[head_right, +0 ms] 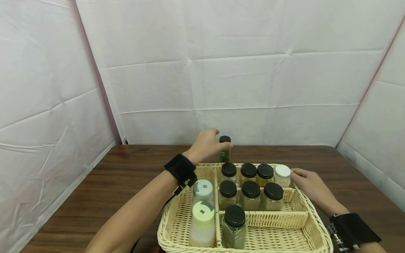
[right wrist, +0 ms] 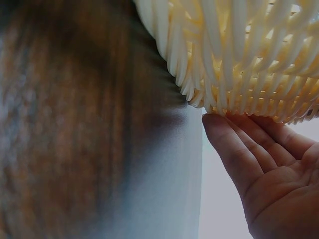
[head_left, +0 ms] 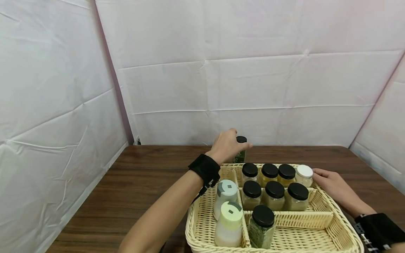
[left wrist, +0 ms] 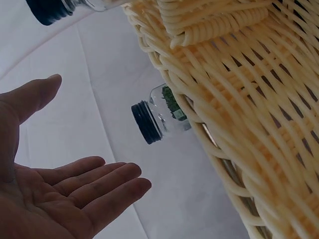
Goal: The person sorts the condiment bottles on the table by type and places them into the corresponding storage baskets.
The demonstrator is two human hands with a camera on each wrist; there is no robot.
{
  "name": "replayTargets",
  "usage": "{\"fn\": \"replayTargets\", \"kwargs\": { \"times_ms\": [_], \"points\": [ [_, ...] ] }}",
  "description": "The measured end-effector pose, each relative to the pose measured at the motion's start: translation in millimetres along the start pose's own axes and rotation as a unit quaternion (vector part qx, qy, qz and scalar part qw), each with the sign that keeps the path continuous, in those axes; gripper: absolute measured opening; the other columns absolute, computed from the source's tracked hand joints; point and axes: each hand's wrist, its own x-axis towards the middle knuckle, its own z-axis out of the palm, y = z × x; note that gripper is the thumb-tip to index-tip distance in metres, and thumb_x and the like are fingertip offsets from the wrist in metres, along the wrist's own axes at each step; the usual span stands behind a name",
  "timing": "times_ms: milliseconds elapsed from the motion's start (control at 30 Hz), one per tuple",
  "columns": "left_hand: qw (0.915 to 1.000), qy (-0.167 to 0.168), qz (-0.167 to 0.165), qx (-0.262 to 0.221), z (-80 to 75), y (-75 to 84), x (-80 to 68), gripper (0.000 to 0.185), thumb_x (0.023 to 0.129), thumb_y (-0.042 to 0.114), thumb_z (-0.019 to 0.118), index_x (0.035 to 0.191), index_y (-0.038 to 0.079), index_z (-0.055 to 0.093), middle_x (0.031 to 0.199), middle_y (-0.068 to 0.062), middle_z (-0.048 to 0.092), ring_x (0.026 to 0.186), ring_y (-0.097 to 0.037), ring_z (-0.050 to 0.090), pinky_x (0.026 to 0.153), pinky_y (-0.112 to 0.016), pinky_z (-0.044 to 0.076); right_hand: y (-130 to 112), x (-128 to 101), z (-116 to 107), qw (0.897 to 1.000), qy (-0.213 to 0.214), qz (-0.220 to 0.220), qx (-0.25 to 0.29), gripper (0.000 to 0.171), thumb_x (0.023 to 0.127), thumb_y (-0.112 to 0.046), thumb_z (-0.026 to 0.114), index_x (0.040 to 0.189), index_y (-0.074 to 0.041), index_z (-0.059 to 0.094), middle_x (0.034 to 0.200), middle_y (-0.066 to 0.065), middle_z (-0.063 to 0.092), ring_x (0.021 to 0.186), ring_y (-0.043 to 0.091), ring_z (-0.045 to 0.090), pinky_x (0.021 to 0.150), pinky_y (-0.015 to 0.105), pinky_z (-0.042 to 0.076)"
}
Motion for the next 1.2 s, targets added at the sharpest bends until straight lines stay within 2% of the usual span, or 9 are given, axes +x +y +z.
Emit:
{"fn": "replayTargets", "kwargs": {
  "times_ms": [67,133,267,333,467,733,900,1033,1200],
  "points": [
    [0.9999,0.007,0.0,0.009,2.1,-0.1,2.8,0.068,0.096,0.042,0.08,0.143,-0.003,0.059,0.085,-0.01,0.062,0.051,-0.013,0.041,0.054,-0.027,0.034,-0.8,-0.4,-0.3,1.0,0.001,0.001,-0.002,0.079,0.114,-0.057,0.033,0.157,0.009,0.038,0.151,0.04,0.044,0.136,0.06,0.043,0.1,0.064,0.046],
    [0.9998,0.013,0.0,0.016,4.5,-0.2,5.8,0.058,0.096,0.041,0.08,0.132,-0.002,0.064,0.084,-0.008,0.058,0.054,-0.014,0.044,0.055,-0.027,0.034,-1.6,-1.1,-0.7,1.0,0.001,0.003,-0.001,0.08,0.113,-0.058,0.034,0.157,0.008,0.038,0.151,0.039,0.044,0.136,0.059,0.043,0.1,0.064,0.045],
    [0.9994,0.017,-0.005,0.029,10.4,-1.4,13.2,0.041,0.097,0.04,0.08,0.105,0.003,0.063,0.073,-0.005,0.045,0.055,-0.016,0.043,0.054,-0.027,0.031,-1.7,-1.8,-0.7,1.0,0.0,0.006,0.0,0.082,0.112,-0.06,0.035,0.157,0.007,0.038,0.15,0.038,0.045,0.135,0.058,0.045,0.1,0.063,0.046],
    [0.9992,0.018,-0.01,0.035,13.3,-2.0,16.7,0.04,0.097,0.04,0.08,0.099,0.006,0.06,0.07,-0.003,0.042,0.055,-0.016,0.043,0.053,-0.027,0.031,-1.5,-2.2,-0.2,1.0,0.001,0.006,-0.001,0.08,0.112,-0.059,0.035,0.157,0.007,0.04,0.149,0.037,0.048,0.134,0.057,0.047,0.098,0.061,0.048],
    [0.9987,0.014,-0.018,0.045,17.8,-3.6,22.9,0.04,0.097,0.041,0.08,0.099,0.007,0.059,0.068,-0.002,0.043,0.055,-0.016,0.045,0.052,-0.026,0.032,-1.1,-2.5,-0.3,1.0,0.007,0.005,-0.008,0.077,0.114,-0.057,0.034,0.155,0.007,0.042,0.145,0.035,0.052,0.131,0.054,0.051,0.096,0.058,0.05],
    [0.9982,0.012,-0.031,0.05,21.3,-11.5,30.9,0.04,0.097,0.042,0.079,0.093,0.009,0.057,0.067,-0.001,0.04,0.053,-0.015,0.041,0.051,-0.027,0.032,-4.4,-3.3,3.9,1.0,-0.001,0.005,0.002,0.083,0.111,-0.062,0.036,0.158,0.007,0.037,0.153,0.039,0.041,0.138,0.06,0.04,0.101,0.065,0.044],
    [0.9975,0.017,-0.034,0.06,23.8,-14.1,32.1,0.041,0.098,0.041,0.079,0.088,0.01,0.054,0.064,0.0,0.036,0.051,-0.014,0.039,0.05,-0.026,0.03,-6.2,-1.7,5.2,1.0,-0.003,0.001,0.006,0.083,0.11,-0.063,0.037,0.158,0.005,0.039,0.151,0.037,0.045,0.136,0.057,0.045,0.1,0.062,0.046],
    [0.9968,0.018,-0.036,0.068,25.9,-15.4,33.9,0.039,0.098,0.04,0.079,0.093,0.008,0.058,0.064,-0.001,0.041,0.052,-0.015,0.045,0.05,-0.027,0.034,-6.0,0.6,5.8,1.0,0.003,-0.003,-0.003,0.08,0.112,-0.06,0.036,0.157,0.006,0.041,0.15,0.037,0.047,0.136,0.057,0.045,0.1,0.063,0.046],
    [0.9972,0.02,-0.043,0.057,29.0,-19.9,38.5,0.039,0.097,0.039,0.08,0.103,0.004,0.064,0.069,-0.005,0.052,0.058,-0.018,0.054,0.053,-0.028,0.038,-5.3,1.0,7.9,1.0,0.011,-0.016,-0.008,0.077,0.113,-0.057,0.036,0.156,0.006,0.042,0.148,0.037,0.049,0.134,0.057,0.047,0.099,0.063,0.046]
  ]
}}
